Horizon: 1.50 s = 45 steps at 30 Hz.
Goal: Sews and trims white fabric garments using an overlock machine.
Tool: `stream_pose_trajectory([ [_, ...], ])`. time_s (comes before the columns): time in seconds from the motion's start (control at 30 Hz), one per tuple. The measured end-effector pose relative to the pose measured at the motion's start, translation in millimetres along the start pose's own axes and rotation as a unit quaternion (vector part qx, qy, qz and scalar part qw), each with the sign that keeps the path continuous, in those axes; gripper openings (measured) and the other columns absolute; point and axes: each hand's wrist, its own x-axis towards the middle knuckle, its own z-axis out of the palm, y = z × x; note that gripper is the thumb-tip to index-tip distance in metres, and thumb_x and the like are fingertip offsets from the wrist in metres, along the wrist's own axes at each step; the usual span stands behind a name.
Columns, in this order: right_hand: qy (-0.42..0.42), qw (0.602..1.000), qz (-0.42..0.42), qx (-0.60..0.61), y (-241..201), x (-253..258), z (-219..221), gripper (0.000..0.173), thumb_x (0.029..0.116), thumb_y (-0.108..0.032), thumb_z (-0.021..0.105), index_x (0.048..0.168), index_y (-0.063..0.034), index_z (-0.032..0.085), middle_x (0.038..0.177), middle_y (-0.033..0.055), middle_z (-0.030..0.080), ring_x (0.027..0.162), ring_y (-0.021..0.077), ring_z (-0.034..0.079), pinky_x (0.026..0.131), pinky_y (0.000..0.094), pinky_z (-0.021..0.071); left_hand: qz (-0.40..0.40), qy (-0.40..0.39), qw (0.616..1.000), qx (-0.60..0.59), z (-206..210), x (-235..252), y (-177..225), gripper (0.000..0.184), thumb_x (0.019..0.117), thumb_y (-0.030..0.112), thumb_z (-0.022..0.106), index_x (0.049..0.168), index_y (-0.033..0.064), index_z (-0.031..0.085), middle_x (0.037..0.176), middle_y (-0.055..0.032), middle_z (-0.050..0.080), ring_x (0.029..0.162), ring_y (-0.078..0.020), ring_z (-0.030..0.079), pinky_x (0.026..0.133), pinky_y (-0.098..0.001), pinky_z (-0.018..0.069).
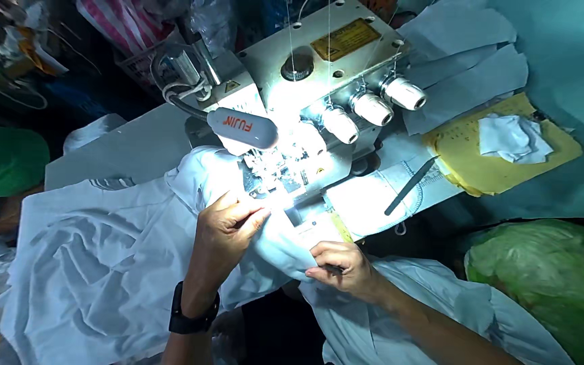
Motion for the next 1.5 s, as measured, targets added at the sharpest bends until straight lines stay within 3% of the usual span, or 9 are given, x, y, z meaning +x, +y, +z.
stream_pose_trajectory([
  [0.33, 0.092, 0.976, 0.18, 0.076, -25, 4, 6, 0.022, 0.0781, -0.011, 0.081, 0.067, -0.0044, 0.064, 0.074, -0.0025, 0.067, 0.065, -0.0075, 0.056, 0.058, 0.0078, 0.0447, -0.024, 0.077, 0.995, 0.052, 14, 2, 8, 0.012, 0.0828, 0.006, 0.07, 0.094, 0.0051, 0.073, 0.09, 0.0004, 0.062, 0.07, 0.0033, 0.054, 0.059, -0.0097, 0.0434],
  [0.43, 0.045, 0.953, 0.274, 0.122, -34, 8, 1, 0.017, 0.0786, -0.008, 0.08, 0.092, -0.0041, 0.07, 0.071, -0.0099, 0.062, 0.06, -0.0082, 0.053, 0.057, 0.009, 0.0441, 0.018, 0.077, 0.971, 0.227, 32, -16, 27, 0.017, 0.0947, 0.01, 0.064, 0.103, 0.0041, 0.078, 0.106, -0.0149, 0.068, 0.093, -0.0236, 0.066, 0.08, -0.0368, 0.0545],
  [0.67, 0.036, 0.954, 0.254, 0.156, -34, 13, 1, 0.003, 0.0842, -0.006, 0.075, 0.084, -0.006, 0.072, 0.071, -0.0086, 0.066, 0.064, -0.0068, 0.058, 0.061, 0.0112, 0.0489, 0.027, 0.104, 0.944, 0.312, 63, -30, 25, 0.036, 0.1023, 0.012, 0.043, 0.118, 0.0031, 0.074, 0.113, -0.0158, 0.074, 0.118, -0.0384, 0.066, 0.108, -0.0696, 0.0342],
  [0.9, 0.07, 0.963, 0.23, 0.121, -44, 4, 0, 0.031, 0.0809, -0.003, 0.077, 0.11, 0.0034, 0.069, 0.075, -0.0072, 0.07, 0.065, -0.0047, 0.062, 0.064, 0.0126, 0.0536, 0.04, 0.063, 0.97, 0.231, 34, -18, 5, 0.035, 0.1041, 0.015, 0.041, 0.112, -0.0022, 0.07, 0.11, -0.0168, 0.073, 0.117, -0.0312, 0.067, 0.115, -0.0669, 0.0266],
  [1.0, 0.09, 0.965, 0.231, 0.088, -51, 3, -5, 0.035, 0.0799, -0.003, 0.077, 0.113, 0.0053, 0.067, 0.075, -0.0069, 0.069, 0.065, -0.0051, 0.061, 0.064, 0.0121, 0.053, 0.097, 0.102, 0.979, 0.147, 35, -45, 6, 0.048, 0.1079, 0.042, 0.044, 0.128, 0.0006, 0.059, 0.14, -0.0188, 0.059, 0.143, -0.0313, 0.046, 0.122, -0.0652, 0.015],
  [1.1, 0.118, 0.961, 0.238, 0.076, -57, 2, -11, 0.034, 0.0787, -0.003, 0.08, 0.11, 0.0037, 0.067, 0.074, -0.0067, 0.067, 0.064, -0.0041, 0.061, 0.063, 0.0122, 0.0525, 0.162, 0.101, 0.978, 0.083, 69, -86, 13, 0.071, 0.0906, 0.076, 0.051, 0.143, 0.0293, 0.043, 0.163, 0.0068, 0.034, 0.156, -0.0143, 0.017, 0.126, -0.0549, 0.0056],
  [1.27, 0.079, 0.986, 0.133, 0.064, -88, 0, 6, 0.023, 0.0788, -0.005, 0.079, 0.096, 0.0042, 0.066, 0.076, -0.001, 0.066, 0.066, -0.0051, 0.059, 0.062, 0.0101, 0.049, 0.094, 0.203, 0.957, 0.186, 99, -111, -30, 0.036, 0.1096, 0.035, 0.037, 0.144, 0.0227, 0.041, 0.164, -0.0102, 0.03, 0.158, -0.0222, 0.013, 0.125, -0.0538, 0.0044],
  [1.4, 0.1, 0.987, 0.12, 0.033, -74, 10, 20, 0.016, 0.0782, -0.004, 0.076, 0.089, 0.0021, 0.066, 0.071, -0.0018, 0.063, 0.062, -0.0072, 0.054, 0.058, 0.0071, 0.044, 0.113, 0.179, 0.949, 0.235, 41, -89, -13, 0.032, 0.1085, 0.024, 0.041, 0.14, 0.0283, 0.045, 0.167, -0.0009, 0.027, 0.159, -0.022, 0.008, 0.126, -0.0529, 0.0036],
  [1.5, 0.133, 0.98, 0.146, 0.026, -58, 31, 26, 0.011, 0.0786, -0.004, 0.074, 0.085, 0.0003, 0.066, 0.071, -0.0028, 0.063, 0.062, -0.0071, 0.054, 0.058, 0.0083, 0.0445, 0.161, 0.056, 0.952, 0.255, 9, -67, 3, 0.034, 0.1021, 0.01, 0.05, 0.133, 0.0203, 0.059, 0.149, -0.0034, 0.056, 0.149, -0.0295, 0.038, 0.119, -0.063, 0.0185],
])
